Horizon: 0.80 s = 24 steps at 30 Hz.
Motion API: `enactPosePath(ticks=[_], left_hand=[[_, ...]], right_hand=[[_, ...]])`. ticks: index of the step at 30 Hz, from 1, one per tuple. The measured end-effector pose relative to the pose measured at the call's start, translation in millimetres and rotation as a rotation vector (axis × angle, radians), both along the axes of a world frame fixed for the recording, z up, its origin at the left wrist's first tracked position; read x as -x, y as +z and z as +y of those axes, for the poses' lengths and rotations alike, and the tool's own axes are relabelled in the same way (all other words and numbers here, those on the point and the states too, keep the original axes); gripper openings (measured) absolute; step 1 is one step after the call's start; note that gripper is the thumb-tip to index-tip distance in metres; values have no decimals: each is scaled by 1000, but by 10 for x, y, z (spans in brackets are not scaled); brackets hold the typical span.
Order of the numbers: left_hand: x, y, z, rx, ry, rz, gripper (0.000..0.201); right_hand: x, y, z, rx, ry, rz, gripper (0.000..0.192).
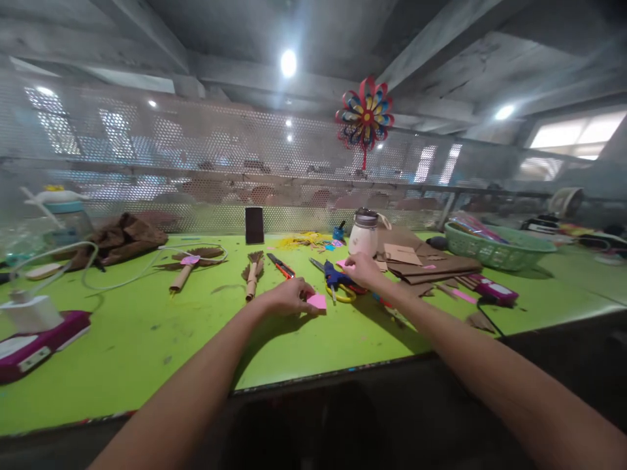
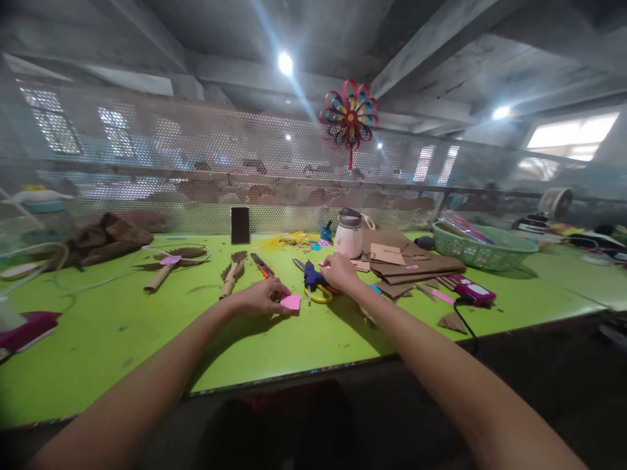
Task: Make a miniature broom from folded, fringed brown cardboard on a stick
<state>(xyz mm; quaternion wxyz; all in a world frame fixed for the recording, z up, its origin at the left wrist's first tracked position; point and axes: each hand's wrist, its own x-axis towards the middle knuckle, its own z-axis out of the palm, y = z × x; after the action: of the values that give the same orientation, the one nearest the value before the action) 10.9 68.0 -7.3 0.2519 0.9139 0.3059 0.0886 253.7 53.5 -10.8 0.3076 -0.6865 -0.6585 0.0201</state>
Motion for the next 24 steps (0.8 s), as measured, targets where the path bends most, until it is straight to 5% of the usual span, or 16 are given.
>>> enactPosePath(ticks=[6,13,24], left_hand=[[-9,-22,-16,-53,-1,16,51],[-1,-51,-28,-81,38,-4,50],[13,-36,-70,-123,70,2,50]], right_hand=[[72,-87,-428,59,26,-305,42],[81,-60,-139,233,24,-392,72],[158,-140,46,209,7,-349,59]])
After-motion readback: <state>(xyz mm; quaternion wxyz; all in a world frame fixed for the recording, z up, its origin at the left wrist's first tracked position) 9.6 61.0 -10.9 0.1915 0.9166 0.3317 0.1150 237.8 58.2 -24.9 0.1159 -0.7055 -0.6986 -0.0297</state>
